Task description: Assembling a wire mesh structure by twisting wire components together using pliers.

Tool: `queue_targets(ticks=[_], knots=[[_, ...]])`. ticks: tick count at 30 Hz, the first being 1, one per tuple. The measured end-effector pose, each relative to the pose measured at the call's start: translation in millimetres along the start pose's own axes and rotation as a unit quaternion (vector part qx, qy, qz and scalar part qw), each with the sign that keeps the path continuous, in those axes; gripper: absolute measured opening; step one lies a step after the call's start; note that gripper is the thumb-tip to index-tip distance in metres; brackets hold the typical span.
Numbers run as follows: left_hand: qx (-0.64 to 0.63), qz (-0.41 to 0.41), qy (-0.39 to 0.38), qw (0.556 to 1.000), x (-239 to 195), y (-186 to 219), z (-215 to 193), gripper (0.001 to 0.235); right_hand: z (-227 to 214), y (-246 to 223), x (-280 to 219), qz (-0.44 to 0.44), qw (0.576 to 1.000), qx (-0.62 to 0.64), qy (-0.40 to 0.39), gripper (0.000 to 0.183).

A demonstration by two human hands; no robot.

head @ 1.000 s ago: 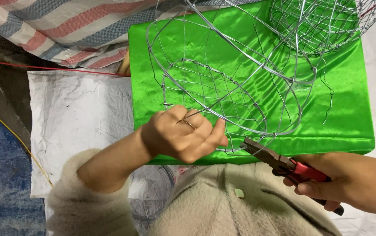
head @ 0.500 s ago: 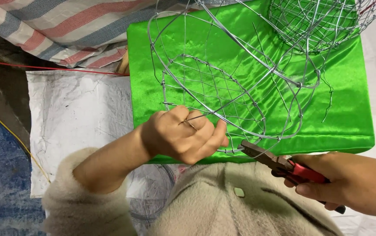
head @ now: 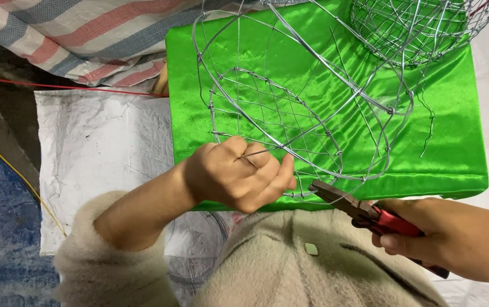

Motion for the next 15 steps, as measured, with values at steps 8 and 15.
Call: queue_targets(ticks=[8,15], knots=[[-0.011,-0.001,-0.006,1.000,0.5,1.0,-1.6,0.023,12.3,1.6,8.5,-0.015,0.998,-0.051,0.032,0.025],[-0.027,-0.031,-0.020,0.999,-2.1,2.1,-0.9,0.022,16.6,-0.9,10.1,-0.039,0.997,0.022,0.062,0.027]])
Point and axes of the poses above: each hand's wrist, its own x-axis towards the middle knuckle, its own z-axis out of the palm, y = z × x, the point moved 1 cm from there along x, towards the middle knuckle, and after that the axes turned 8 degrees about -y, right-handed, at the moved point
